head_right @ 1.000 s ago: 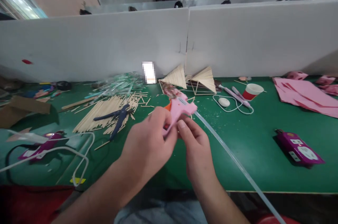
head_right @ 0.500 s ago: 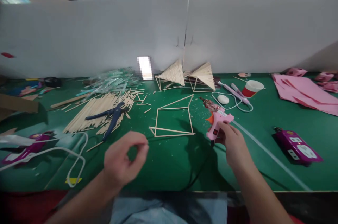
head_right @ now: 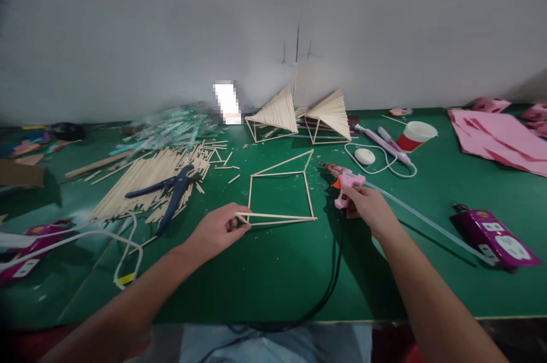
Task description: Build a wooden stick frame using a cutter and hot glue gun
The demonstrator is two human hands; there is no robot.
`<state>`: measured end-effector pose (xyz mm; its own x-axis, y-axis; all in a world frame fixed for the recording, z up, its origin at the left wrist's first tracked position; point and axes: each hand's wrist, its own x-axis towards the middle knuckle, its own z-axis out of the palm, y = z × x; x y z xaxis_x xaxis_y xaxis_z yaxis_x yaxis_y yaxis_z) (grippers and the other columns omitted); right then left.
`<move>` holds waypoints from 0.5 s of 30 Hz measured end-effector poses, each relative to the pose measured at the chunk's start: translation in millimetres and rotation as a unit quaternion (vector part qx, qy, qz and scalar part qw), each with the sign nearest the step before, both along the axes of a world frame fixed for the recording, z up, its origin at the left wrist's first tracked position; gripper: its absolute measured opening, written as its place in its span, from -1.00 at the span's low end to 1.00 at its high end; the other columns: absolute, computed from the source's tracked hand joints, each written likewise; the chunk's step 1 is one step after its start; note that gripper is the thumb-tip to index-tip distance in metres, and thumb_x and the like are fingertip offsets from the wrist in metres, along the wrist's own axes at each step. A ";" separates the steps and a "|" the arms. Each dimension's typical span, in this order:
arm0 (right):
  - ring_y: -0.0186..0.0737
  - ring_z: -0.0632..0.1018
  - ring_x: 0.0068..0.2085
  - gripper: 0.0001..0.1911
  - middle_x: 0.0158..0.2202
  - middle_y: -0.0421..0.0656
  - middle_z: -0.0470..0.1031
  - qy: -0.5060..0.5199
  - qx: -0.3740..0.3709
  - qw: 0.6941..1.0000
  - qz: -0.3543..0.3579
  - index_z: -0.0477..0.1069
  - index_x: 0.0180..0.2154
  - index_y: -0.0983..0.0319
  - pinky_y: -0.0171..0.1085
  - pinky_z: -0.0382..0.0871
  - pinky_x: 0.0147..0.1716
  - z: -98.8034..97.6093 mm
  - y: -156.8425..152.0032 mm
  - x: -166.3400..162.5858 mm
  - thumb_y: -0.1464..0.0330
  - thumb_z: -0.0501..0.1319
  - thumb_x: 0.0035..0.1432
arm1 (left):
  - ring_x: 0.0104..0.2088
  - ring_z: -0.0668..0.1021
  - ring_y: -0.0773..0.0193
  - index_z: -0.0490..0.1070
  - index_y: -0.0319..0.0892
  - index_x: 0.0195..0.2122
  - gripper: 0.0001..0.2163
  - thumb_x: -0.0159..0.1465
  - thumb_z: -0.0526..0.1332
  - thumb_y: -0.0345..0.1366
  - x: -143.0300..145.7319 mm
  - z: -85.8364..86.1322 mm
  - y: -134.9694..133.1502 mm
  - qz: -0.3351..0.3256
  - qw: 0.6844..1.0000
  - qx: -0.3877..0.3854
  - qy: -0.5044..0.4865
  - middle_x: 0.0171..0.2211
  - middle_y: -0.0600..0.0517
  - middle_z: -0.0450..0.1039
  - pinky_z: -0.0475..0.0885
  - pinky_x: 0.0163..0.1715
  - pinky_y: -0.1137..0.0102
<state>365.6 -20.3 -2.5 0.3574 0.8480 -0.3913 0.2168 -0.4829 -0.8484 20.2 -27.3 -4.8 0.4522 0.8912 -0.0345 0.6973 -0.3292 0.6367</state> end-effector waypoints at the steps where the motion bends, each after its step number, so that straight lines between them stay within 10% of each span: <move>1: -0.25 0.43 -0.64 -0.69 -0.66 -0.16 0.43 -0.038 -0.013 0.999 0.014 0.44 -0.54 0.24 -0.25 0.37 -0.61 2.5 1.8 2.1 0.13 0.27 -0.01 | -0.49 0.41 0.37 0.44 -0.11 -0.19 -0.83 0.19 0.19 -0.28 1.7 -0.2 2.1 -0.008 1.000 -0.002 0.003 -0.40 0.09 0.40 0.29 -0.45 0.45; 7: -0.16 0.44 -0.55 -0.68 -0.66 -0.15 0.38 -0.250 0.018 0.967 0.056 0.42 -0.62 0.18 -0.29 0.15 -0.60 29.4 3.6 -5.5 0.09 0.31 -0.08 | -0.48 0.41 0.37 0.47 -0.14 -0.33 -0.91 0.19 0.18 -0.31 0.3 -0.9 12.1 -0.038 0.999 -0.014 0.007 -0.42 0.07 0.41 0.27 -0.44 0.46; 12: -0.21 0.52 -0.42 -0.80 -0.42 -0.13 0.54 -0.351 0.336 0.841 0.236 0.46 -0.34 0.19 -0.26 0.36 -0.40 24.3 1.9 -34.2 0.26 0.11 0.18 | -0.46 0.44 0.35 0.48 -0.16 -0.34 -0.85 0.23 0.14 -0.27 -5.0 -3.7 18.1 0.005 1.000 -0.002 0.005 -0.40 0.04 0.43 0.31 -0.43 0.45; 15: -0.21 0.55 -0.25 -0.84 -0.27 -0.11 0.55 -0.309 0.407 0.801 0.312 0.45 -0.24 0.19 -0.23 0.43 -0.23 7.9 3.7 -42.2 0.38 0.10 0.21 | -0.46 0.45 0.35 0.49 -0.16 -0.33 -0.84 0.23 0.14 -0.25 -10.7 -6.4 20.6 0.042 0.999 0.003 0.006 -0.37 0.03 0.46 0.35 -0.42 0.45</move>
<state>323.3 -16.6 5.4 -0.3237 0.8215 0.4694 0.6999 0.5417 -0.4655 9.5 -6.7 -11.2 0.3763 0.9259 -0.0344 0.7295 -0.2732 0.6270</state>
